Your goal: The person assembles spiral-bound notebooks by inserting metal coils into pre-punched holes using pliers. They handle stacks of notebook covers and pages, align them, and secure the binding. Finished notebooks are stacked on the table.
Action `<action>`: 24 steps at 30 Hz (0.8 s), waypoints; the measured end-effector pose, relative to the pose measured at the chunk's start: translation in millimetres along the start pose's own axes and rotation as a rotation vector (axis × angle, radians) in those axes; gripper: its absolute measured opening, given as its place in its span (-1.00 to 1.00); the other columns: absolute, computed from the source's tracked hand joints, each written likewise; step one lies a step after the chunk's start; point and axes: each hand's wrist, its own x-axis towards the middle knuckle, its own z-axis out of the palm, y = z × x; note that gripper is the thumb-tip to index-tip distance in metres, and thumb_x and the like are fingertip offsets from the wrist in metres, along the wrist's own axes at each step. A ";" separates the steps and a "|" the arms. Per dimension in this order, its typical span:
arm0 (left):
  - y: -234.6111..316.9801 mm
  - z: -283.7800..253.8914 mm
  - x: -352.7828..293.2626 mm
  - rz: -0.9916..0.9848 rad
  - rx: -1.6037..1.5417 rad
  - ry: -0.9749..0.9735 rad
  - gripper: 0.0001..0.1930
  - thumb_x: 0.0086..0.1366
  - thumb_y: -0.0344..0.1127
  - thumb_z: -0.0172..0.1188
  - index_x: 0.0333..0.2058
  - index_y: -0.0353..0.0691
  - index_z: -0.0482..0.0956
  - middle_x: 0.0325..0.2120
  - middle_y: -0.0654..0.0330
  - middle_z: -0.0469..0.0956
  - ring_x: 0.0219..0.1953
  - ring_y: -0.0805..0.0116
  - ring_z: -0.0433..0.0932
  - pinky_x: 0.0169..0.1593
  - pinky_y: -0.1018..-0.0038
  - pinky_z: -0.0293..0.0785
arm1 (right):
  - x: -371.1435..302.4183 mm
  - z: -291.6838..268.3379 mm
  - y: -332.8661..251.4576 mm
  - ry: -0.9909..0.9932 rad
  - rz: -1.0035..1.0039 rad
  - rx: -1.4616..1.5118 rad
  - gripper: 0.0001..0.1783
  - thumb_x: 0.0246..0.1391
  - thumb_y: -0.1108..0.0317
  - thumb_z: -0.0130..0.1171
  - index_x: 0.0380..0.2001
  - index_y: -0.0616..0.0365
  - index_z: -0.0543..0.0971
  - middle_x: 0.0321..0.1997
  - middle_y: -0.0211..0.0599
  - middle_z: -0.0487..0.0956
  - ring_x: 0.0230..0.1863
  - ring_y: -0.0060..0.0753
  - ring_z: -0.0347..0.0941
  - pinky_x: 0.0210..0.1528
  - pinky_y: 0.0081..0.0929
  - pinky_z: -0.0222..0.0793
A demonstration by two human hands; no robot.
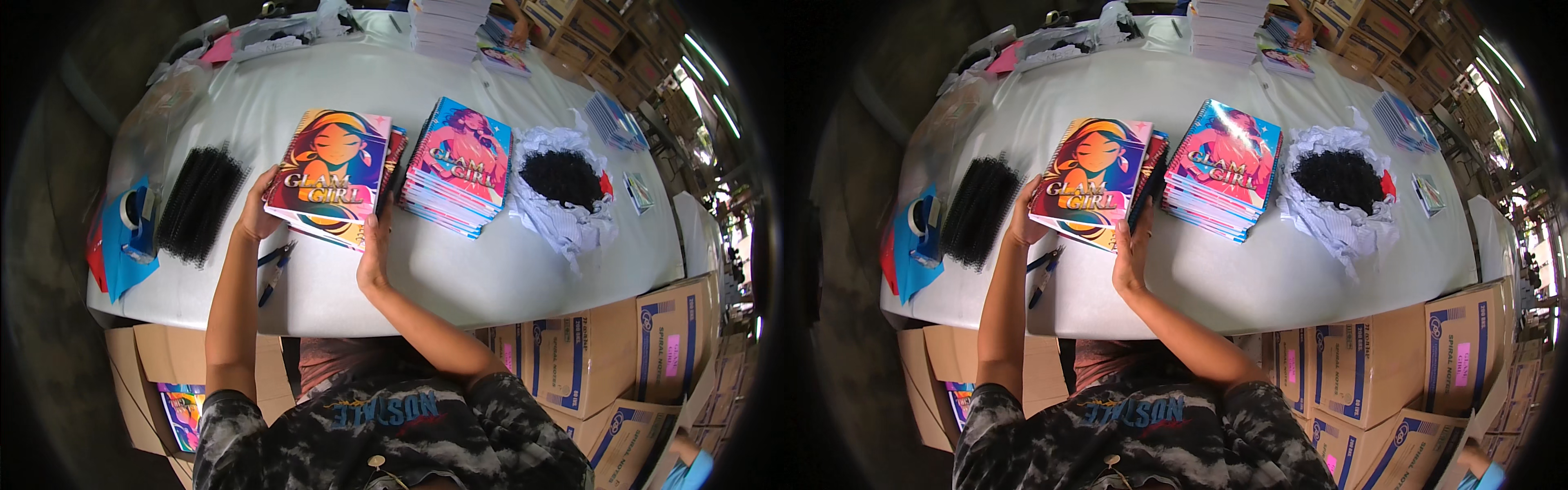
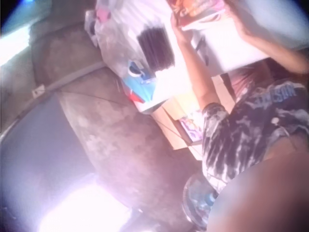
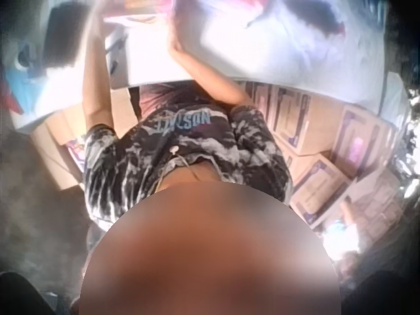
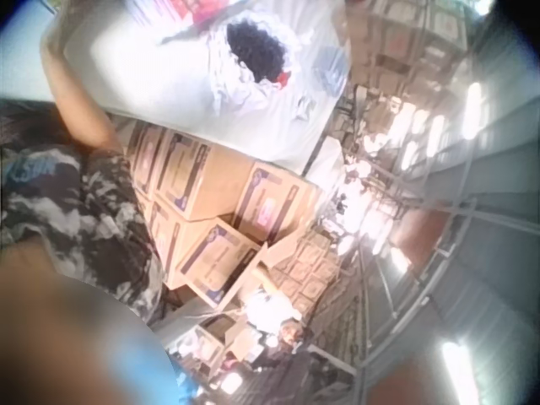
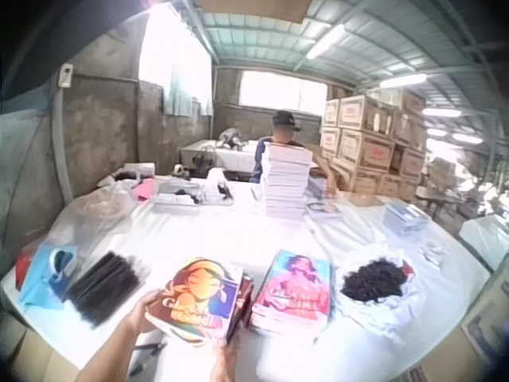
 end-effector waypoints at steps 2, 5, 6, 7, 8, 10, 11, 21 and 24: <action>-3.1 2.8 2.0 0.031 -0.063 -0.022 -0.54 0.29 -0.05 -0.09 0.00 -0.26 0.39 -0.03 0.12 0.47 -0.01 0.29 0.44 0.13 0.35 0.28 | 20.6 -3.0 22.7 -0.040 0.021 0.089 -0.11 0.15 -0.19 -0.26 0.26 0.37 -0.08 0.36 0.08 -0.10 0.39 -0.06 -0.24 0.35 -0.32 -0.35; -5.1 9.4 12.8 0.128 -0.001 0.044 -0.57 0.29 -0.07 -0.11 -0.01 -0.24 0.41 -0.06 0.17 0.49 0.00 0.32 0.43 0.13 0.36 0.26 | 59.7 -5.4 25.2 -0.111 0.064 0.211 -0.17 0.17 -0.16 -0.28 0.24 0.37 0.00 0.33 0.08 0.00 0.36 -0.10 -0.15 0.33 -0.35 -0.28; -3.8 10.3 19.4 0.131 -0.016 0.029 -0.56 0.29 -0.06 -0.10 -0.01 -0.24 0.40 -0.05 0.17 0.48 0.00 0.31 0.43 0.13 0.36 0.24 | 67.3 -8.4 22.3 -0.142 0.071 0.250 -0.19 0.18 -0.15 -0.29 0.23 0.37 0.03 0.32 0.07 0.04 0.35 -0.11 -0.11 0.33 -0.35 -0.25; -4.4 11.1 24.4 0.134 -0.031 0.013 -0.55 0.28 -0.05 -0.10 0.00 -0.25 0.40 -0.04 0.16 0.48 0.01 0.30 0.43 0.14 0.36 0.23 | 65.6 -13.7 24.9 -0.146 0.096 0.199 -0.21 0.20 -0.14 -0.32 0.23 0.35 0.04 0.31 0.02 0.06 0.33 -0.16 -0.06 0.31 -0.39 -0.21; -5.4 14.2 30.1 0.126 -0.026 -0.003 -0.53 0.28 -0.03 -0.11 0.01 -0.25 0.39 -0.03 0.16 0.47 0.02 0.29 0.42 0.15 0.35 0.21 | 66.0 -22.1 31.7 -0.144 0.114 0.144 -0.22 0.21 -0.14 -0.36 0.23 0.34 0.05 0.30 -0.03 0.09 0.30 -0.22 -0.02 0.30 -0.43 -0.16; -7.3 4.8 29.0 0.120 -0.018 0.002 -0.49 0.28 0.02 -0.12 0.04 -0.25 0.37 0.00 0.15 0.45 0.04 0.26 0.39 0.18 0.34 0.17 | 46.1 -32.5 9.1 -0.207 0.015 0.113 -0.33 0.19 -0.02 -0.16 0.15 0.34 0.16 0.23 0.00 0.20 0.28 -0.20 0.05 0.29 -0.38 -0.12; -8.5 0.0 29.3 0.104 -0.052 0.012 -0.46 0.27 0.05 -0.14 0.05 -0.26 0.35 0.01 0.14 0.43 0.06 0.25 0.38 0.19 0.32 0.15 | 25.1 -54.5 3.2 -0.197 -0.010 -0.046 -0.37 0.11 0.12 0.00 0.12 0.34 0.19 0.19 0.00 0.22 0.25 -0.20 0.08 0.27 -0.35 -0.09; -17.6 15.9 24.4 0.121 -0.129 0.089 -0.21 0.24 0.32 -0.27 0.16 -0.30 0.21 0.12 0.11 0.30 0.17 0.16 0.24 0.26 0.24 0.01 | 78.7 -209.5 17.0 -0.149 0.089 -0.767 0.17 -0.54 0.08 0.52 0.19 0.12 0.10 0.11 -0.12 0.37 0.18 -0.07 0.22 0.29 -0.03 -0.21; -20.1 17.9 18.1 0.169 -0.108 0.145 -0.20 0.22 0.34 -0.26 0.15 -0.28 0.23 0.12 0.13 0.31 0.17 0.17 0.24 0.25 0.26 0.02 | 88.4 -220.5 20.2 -0.254 0.020 -0.805 0.05 -0.49 -0.01 0.48 0.13 0.07 0.24 0.05 -0.19 0.45 0.16 -0.10 0.25 0.32 -0.04 -0.28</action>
